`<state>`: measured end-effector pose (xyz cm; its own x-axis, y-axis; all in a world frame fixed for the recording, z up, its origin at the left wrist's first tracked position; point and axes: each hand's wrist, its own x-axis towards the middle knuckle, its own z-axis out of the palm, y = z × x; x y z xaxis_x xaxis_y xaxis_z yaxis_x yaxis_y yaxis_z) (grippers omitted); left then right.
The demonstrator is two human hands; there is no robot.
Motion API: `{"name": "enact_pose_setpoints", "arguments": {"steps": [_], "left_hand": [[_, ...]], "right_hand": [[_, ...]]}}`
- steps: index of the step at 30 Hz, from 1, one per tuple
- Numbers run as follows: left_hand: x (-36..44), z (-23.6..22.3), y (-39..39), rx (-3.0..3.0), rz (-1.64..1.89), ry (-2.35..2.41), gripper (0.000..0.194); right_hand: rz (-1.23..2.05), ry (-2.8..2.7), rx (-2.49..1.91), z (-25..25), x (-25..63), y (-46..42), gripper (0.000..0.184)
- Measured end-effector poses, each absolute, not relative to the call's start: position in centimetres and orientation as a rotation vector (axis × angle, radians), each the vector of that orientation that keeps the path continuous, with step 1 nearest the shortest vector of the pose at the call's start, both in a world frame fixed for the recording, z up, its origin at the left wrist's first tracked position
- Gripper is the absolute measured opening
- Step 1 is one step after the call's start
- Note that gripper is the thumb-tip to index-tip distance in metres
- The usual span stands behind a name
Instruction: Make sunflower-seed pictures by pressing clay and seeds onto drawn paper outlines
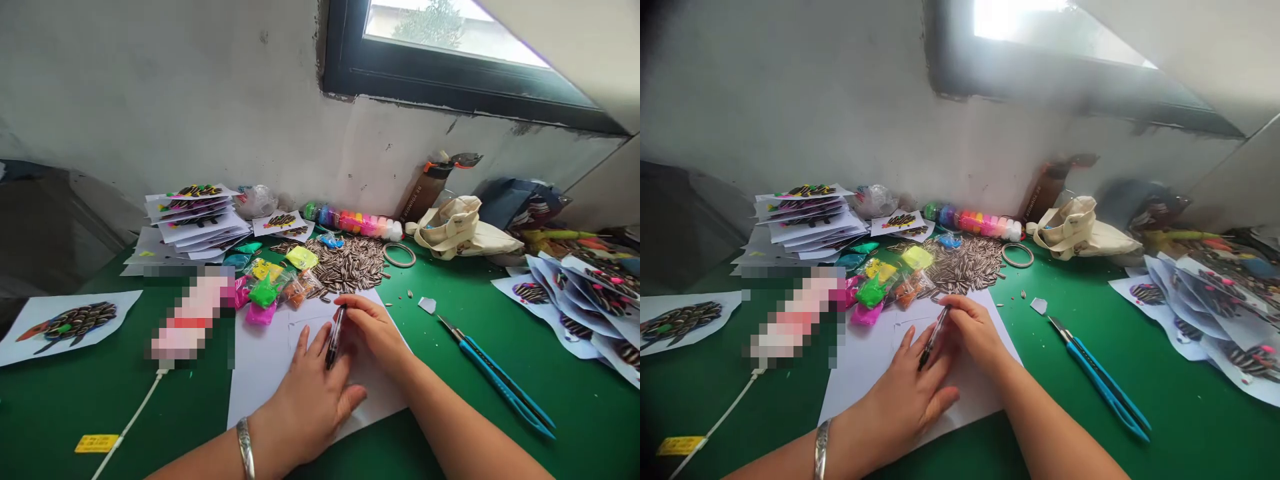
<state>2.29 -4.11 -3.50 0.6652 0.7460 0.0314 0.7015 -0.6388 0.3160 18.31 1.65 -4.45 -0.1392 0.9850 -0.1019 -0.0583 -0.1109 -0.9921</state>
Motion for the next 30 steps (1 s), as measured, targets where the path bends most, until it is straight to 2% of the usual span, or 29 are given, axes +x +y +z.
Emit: {"name": "enact_pose_setpoints", "arguments": {"steps": [4, 9, 13, 20, 30], "left_hand": [[1.2, -3.2, -2.9, 2.550, 0.317, 1.274, 0.037], [-0.3, -2.7, -1.5, 2.493, 0.220, 1.430, 0.042], [-1.3, -1.8, -0.7, 2.484, 0.149, 1.359, 0.040], [-2.7, -0.9, 0.2, 2.438, 0.017, 1.330, 0.054], [-3.1, -1.0, 0.5, 2.384, -0.002, 1.348, 0.060]], "right_hand": [[1.388, -1.239, -1.152, -5.6, 19.2, 2.2, 0.024], [1.328, -1.307, -1.152, -5.7, 19.1, 2.0, 0.025], [1.247, -1.400, -1.187, -5.6, 19.2, 1.7, 0.023], [1.302, -1.338, -1.086, -6.3, 19.3, 1.4, 0.044], [1.262, -1.355, -1.179, -6.1, 19.4, 1.0, 0.051]]}}
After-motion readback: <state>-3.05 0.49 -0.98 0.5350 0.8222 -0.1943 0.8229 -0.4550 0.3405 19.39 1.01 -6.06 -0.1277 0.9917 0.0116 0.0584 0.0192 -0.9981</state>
